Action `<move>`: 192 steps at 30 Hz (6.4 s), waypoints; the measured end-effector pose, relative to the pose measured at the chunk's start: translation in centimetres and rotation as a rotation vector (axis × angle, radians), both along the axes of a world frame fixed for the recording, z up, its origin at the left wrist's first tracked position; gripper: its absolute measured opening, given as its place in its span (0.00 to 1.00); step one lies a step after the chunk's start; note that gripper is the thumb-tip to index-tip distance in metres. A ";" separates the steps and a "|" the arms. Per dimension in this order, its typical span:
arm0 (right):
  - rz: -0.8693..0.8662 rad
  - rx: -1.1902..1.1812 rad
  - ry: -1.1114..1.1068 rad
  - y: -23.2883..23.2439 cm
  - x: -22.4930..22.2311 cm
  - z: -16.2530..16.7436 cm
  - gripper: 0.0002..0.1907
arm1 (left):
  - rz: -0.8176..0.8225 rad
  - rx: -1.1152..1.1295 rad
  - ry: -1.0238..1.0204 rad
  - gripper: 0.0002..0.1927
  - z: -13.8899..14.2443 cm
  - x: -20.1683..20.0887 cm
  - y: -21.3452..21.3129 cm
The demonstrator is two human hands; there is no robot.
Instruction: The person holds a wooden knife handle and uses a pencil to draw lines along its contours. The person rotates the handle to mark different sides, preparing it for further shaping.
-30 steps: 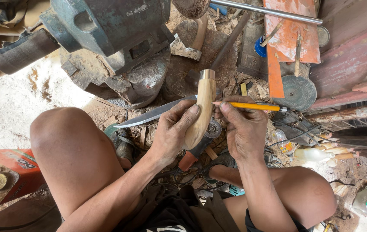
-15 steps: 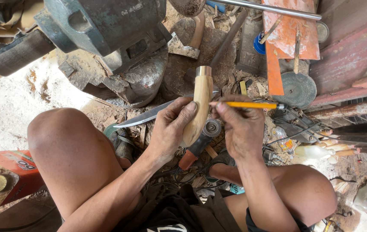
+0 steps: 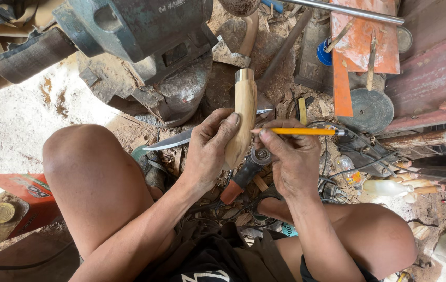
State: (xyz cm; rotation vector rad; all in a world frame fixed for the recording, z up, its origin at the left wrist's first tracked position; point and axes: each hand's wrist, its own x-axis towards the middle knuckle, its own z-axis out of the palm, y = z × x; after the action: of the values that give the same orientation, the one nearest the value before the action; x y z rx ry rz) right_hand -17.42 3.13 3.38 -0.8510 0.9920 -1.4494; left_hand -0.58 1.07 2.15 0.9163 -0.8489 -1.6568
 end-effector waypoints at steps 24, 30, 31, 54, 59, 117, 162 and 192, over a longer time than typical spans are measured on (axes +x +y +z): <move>0.067 0.033 0.073 1.8 1.8 -1.5 0.07 | 0.240 0.018 0.034 0.18 -0.7 -0.3 -1.2; 0.101 0.046 0.050 1.9 2.1 -1.4 0.07 | 0.251 0.035 -0.032 0.20 -0.7 0.0 -1.3; 0.100 0.051 0.054 2.0 2.2 -1.4 0.07 | 0.250 0.038 -0.032 0.20 -0.6 0.0 -1.2; 0.072 -0.137 -0.144 0.7 -0.9 -0.8 0.06 | 0.211 0.313 0.335 0.17 -0.5 0.1 -1.3; -0.065 -0.064 -0.134 0.1 -2.3 -0.2 0.07 | 0.194 0.418 0.433 0.17 -0.4 -0.3 -1.2; 0.037 -0.034 0.052 1.4 0.7 -1.0 0.08 | 0.166 0.104 0.199 0.17 -1.0 -0.7 -0.7; 0.062 0.014 -0.037 1.0 0.2 -0.2 0.07 | 0.141 0.417 0.359 0.21 -1.9 -0.8 -0.8; 0.032 -0.060 0.187 1.1 0.5 0.3 0.07 | 0.079 -0.072 -0.034 0.28 0.0 -0.4 0.5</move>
State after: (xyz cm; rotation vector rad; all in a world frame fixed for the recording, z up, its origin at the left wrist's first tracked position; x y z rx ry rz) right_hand -16.97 4.26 3.72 -1.0567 1.0727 -1.3972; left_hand -0.95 1.53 2.11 0.9194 -0.8787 -1.5368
